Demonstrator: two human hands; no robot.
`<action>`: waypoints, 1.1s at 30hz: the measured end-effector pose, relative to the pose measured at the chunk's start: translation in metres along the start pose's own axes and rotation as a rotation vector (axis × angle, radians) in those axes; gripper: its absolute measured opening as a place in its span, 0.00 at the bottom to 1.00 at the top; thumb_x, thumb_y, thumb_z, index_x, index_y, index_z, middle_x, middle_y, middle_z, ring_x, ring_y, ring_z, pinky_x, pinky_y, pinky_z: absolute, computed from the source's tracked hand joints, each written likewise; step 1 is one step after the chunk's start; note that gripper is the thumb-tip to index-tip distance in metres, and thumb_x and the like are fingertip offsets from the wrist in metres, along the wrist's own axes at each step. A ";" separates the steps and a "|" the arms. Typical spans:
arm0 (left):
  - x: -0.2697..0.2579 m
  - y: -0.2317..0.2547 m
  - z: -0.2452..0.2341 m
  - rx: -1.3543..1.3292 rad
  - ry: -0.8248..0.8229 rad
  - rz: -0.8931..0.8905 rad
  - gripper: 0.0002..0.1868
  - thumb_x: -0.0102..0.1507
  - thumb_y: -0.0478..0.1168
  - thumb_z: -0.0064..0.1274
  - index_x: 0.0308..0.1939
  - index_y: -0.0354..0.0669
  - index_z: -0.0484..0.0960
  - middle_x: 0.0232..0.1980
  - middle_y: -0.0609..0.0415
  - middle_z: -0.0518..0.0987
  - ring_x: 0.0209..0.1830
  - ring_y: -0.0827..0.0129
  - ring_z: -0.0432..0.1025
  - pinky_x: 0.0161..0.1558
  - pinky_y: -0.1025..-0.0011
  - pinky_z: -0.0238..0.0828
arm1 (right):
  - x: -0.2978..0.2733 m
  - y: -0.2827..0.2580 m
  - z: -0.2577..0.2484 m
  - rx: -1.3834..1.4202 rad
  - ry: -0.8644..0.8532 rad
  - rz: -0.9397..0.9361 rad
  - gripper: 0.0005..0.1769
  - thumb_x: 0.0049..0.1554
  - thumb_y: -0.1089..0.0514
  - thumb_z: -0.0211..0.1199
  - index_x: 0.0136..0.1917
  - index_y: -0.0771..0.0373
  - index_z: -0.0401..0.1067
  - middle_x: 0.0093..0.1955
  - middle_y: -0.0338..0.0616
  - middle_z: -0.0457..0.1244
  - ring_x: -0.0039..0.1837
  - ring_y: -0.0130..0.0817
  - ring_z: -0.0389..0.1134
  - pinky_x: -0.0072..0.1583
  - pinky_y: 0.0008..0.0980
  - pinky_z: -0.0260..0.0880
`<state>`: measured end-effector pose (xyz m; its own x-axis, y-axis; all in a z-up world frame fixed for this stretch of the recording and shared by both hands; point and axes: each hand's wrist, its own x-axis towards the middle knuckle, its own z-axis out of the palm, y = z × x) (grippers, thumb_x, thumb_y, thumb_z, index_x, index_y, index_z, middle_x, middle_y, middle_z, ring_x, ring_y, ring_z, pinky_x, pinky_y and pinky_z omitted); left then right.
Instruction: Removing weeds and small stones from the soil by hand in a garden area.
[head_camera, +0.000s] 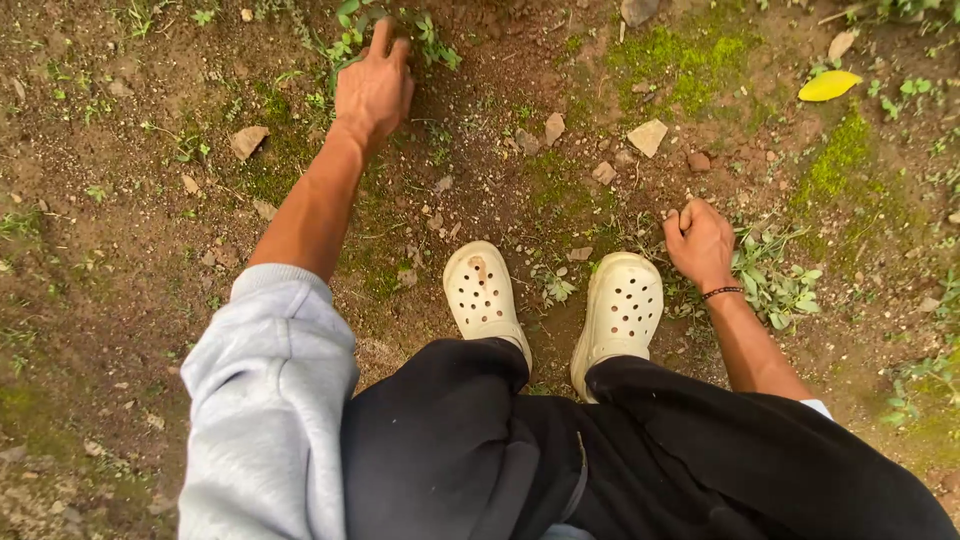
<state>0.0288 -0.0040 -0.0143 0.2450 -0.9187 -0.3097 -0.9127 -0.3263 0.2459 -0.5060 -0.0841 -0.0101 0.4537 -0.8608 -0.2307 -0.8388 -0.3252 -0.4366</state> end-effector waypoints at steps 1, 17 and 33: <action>0.003 -0.003 0.001 -0.007 0.008 -0.005 0.23 0.65 0.27 0.44 0.65 0.35 0.71 0.73 0.36 0.61 0.29 0.59 0.76 0.26 0.65 0.77 | 0.004 -0.010 -0.008 -0.008 0.001 -0.009 0.19 0.63 0.57 0.64 0.35 0.63 0.59 0.32 0.44 0.56 0.35 0.38 0.59 0.41 0.40 0.62; 0.036 -0.028 0.035 0.110 -0.048 -0.199 0.24 0.66 0.26 0.47 0.67 0.28 0.66 0.62 0.33 0.72 0.35 0.59 0.78 0.31 0.68 0.81 | 0.056 -0.129 -0.137 -0.358 -0.130 -0.143 0.17 0.67 0.52 0.59 0.39 0.63 0.67 0.35 0.46 0.62 0.34 0.37 0.62 0.38 0.40 0.66; 0.003 0.001 0.075 -0.848 0.301 -0.447 0.20 0.67 0.27 0.39 0.59 0.42 0.79 0.41 0.36 0.83 0.32 0.54 0.79 0.29 0.61 0.80 | 0.056 -0.294 -0.081 0.086 -0.323 -0.345 0.13 0.62 0.53 0.64 0.41 0.65 0.75 0.30 0.43 0.64 0.31 0.30 0.62 0.35 0.34 0.61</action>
<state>0.0041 0.0094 -0.0838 0.6882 -0.6526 -0.3170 -0.2110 -0.5981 0.7731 -0.2585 -0.0691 0.1759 0.7828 -0.5381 -0.3124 -0.6013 -0.5249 -0.6025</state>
